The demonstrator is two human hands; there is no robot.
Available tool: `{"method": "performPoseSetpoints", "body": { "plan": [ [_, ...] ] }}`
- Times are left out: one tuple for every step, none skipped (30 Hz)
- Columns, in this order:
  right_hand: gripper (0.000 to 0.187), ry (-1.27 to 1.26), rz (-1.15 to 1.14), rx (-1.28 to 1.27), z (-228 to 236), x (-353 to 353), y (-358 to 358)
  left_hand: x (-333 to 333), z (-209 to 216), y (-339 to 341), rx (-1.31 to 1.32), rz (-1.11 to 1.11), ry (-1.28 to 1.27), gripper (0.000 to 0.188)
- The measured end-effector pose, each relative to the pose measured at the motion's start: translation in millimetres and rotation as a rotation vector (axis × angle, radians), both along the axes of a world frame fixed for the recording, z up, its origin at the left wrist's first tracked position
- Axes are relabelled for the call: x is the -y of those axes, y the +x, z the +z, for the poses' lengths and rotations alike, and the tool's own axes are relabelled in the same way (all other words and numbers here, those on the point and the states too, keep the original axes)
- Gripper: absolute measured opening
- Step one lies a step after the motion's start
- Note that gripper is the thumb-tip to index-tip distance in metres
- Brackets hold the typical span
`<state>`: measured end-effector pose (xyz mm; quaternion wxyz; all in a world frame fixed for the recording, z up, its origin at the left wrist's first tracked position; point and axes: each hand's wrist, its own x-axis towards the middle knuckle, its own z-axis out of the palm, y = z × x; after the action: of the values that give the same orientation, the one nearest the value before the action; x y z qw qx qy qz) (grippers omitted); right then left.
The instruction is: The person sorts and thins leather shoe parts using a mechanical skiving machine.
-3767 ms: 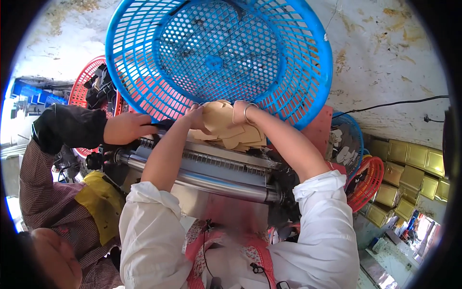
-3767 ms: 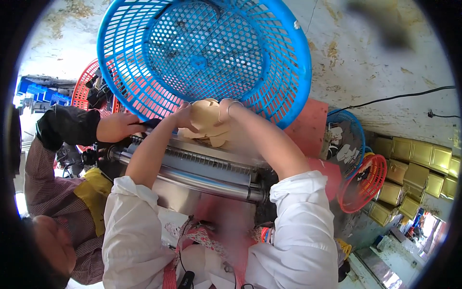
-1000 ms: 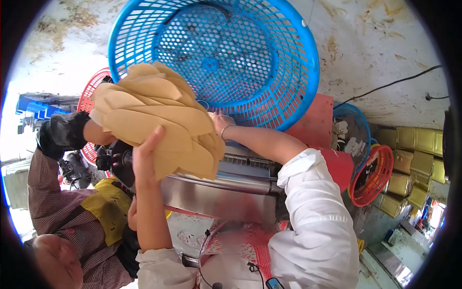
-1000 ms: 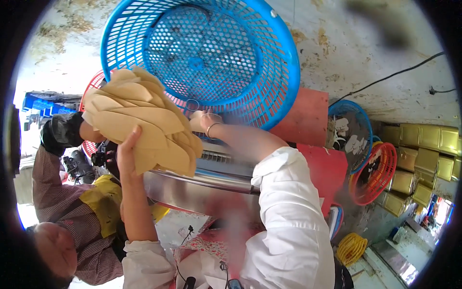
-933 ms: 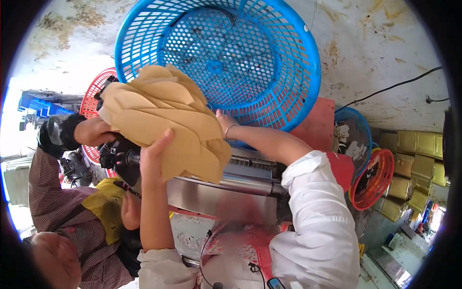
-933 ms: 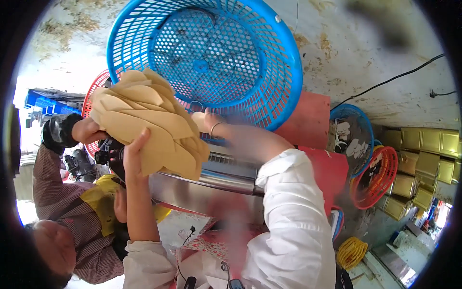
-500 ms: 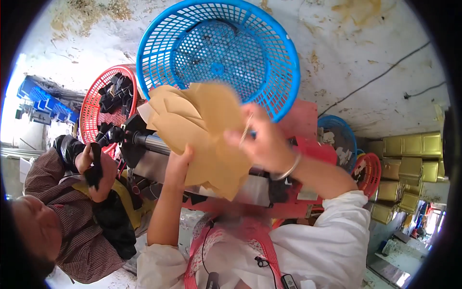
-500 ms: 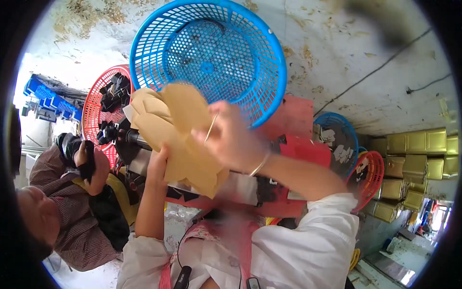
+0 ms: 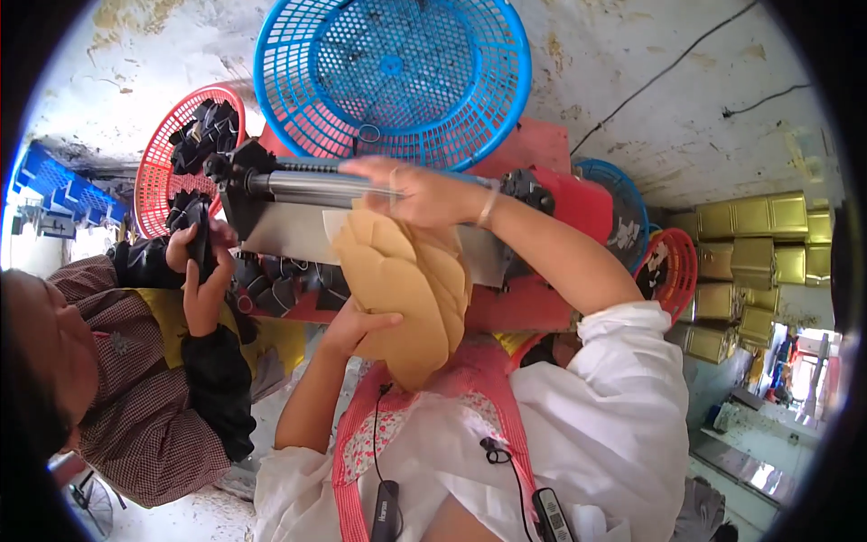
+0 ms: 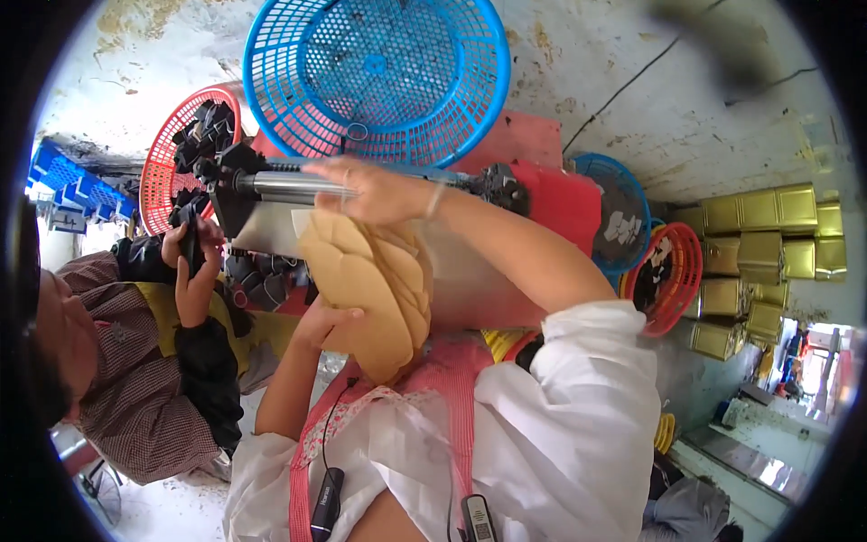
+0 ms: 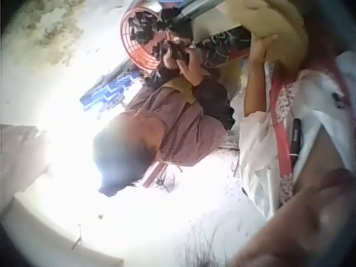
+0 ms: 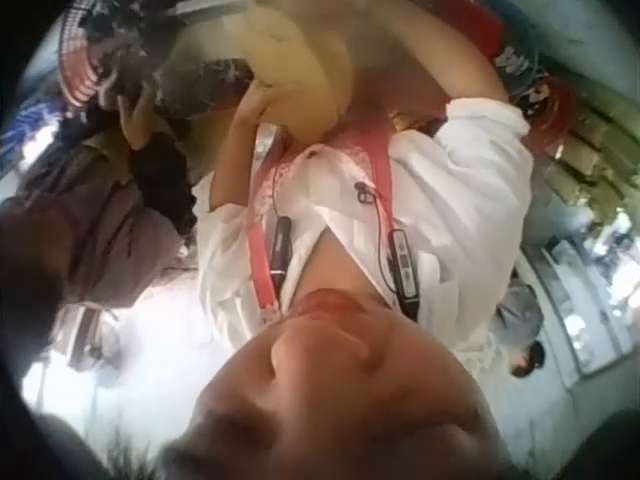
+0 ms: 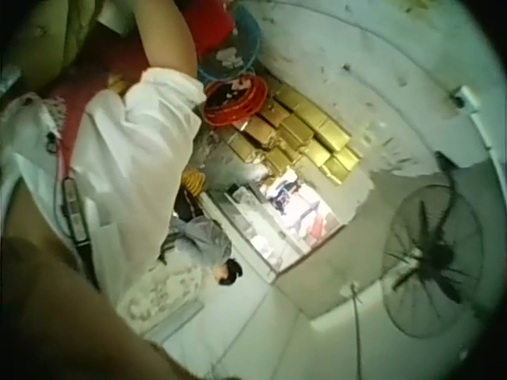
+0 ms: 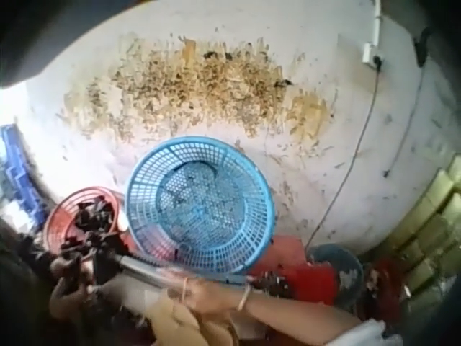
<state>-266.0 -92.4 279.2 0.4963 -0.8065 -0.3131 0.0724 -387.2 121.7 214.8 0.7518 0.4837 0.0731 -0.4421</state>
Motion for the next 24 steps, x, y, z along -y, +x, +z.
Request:
{"method": "performPoseSetpoints", "body": {
  "plan": [
    [0.053, -0.037, 0.032, -0.177, -9, -8, -11, -3, -5, -4, -0.059, 0.004, -0.066, 0.054],
    [0.055, -0.085, 0.065, -0.363, -16, -15, -23, -5, -10, -6, -0.118, 0.038, -0.136, 0.056],
    [0.058, -0.102, 0.051, -0.419, -22, -18, -33, -7, -14, -12, -0.116, 0.003, -0.137, 0.056],
    [0.058, -0.173, 0.004, -0.465, -27, -21, -44, -8, -18, -19, -0.091, 0.023, -0.155, 0.058],
    [0.057, -0.176, -0.027, -0.478, -31, -23, -56, -8, -23, -26, -0.068, 0.049, -0.175, 0.059],
    [0.056, -0.177, -0.057, -0.507, -33, -23, -77, -8, -28, -31, -0.075, 0.049, -0.180, 0.059],
    [0.056, -0.248, -0.078, -0.566, -37, -29, -91, -7, -32, -35, -0.018, 0.016, -0.115, 0.061],
    [0.055, -0.214, -0.147, -0.388, -40, -36, -103, -7, -36, -40, 0.036, -0.011, -0.033, 0.062],
    [0.053, -0.217, -0.208, -0.266, -43, -40, -112, -7, -39, -43, 0.031, -0.018, -0.048, 0.062],
    [0.053, -0.176, -0.212, -0.213, -45, -42, -119, -5, -42, -43, 0.043, 0.004, -0.026, 0.061],
    [0.051, -0.261, -0.221, -0.055, -47, -42, -123, -2, -44, -44, 0.057, 0.048, 0.010, 0.060],
    [0.049, -0.360, -0.201, 0.082, -48, -42, -126, -1, -44, -45, 0.045, 0.021, -0.003, 0.060],
    [0.049, -0.343, -0.235, 0.095, -49, -39, -126, 1, -45, -44, 0.101, 0.032, 0.040, 0.059],
    [0.047, -0.249, -0.206, -0.084, -50, -30, -120, 1, -44, -43, 0.166, 0.049, 0.091, 0.058],
    [0.045, -0.103, -0.170, -0.203, -51, -20, -113, 1, -43, -42, 0.170, 0.034, 0.081, 0.058],
    [0.044, 0.055, -0.233, -0.353, -51, -9, -107, 0, -42, -41, 0.102, 0.052, 0.052, 0.057],
    [0.043, 0.285, -0.263, -0.410, -50, 3, -101, -3, -40, -41, 0.040, 0.090, 0.040, 0.056],
    [0.043, 0.347, -0.303, -0.487, -49, 15, -101, -5, -40, -42, 0.032, 0.081, 0.023, 0.056],
    [0.044, 0.417, -0.329, -0.683, -47, 24, -104, -10, -39, -41, -0.005, 0.124, -0.057, 0.056],
    [0.045, 0.478, -0.367, -0.874, -44, 33, -108, -14, -39, -41, -0.040, 0.182, -0.150, 0.057],
    [0.050, 0.598, -0.336, -1.079, -41, 40, -113, -19, -39, -41, -0.038, 0.158, -0.133, 0.057],
    [0.050, 0.600, -0.337, -1.075, -39, 41, -119, -22, -41, -42, -0.081, 0.194, -0.221, 0.057],
    [0.051, 0.626, -0.284, -1.089, -36, 41, -129, -25, -43, -43, -0.112, 0.236, -0.345, 0.058],
    [0.052, 0.702, -0.165, -1.068, -34, 38, -138, -27, -45, -44, -0.125, 0.223, -0.305, 0.058]
  ]
}}
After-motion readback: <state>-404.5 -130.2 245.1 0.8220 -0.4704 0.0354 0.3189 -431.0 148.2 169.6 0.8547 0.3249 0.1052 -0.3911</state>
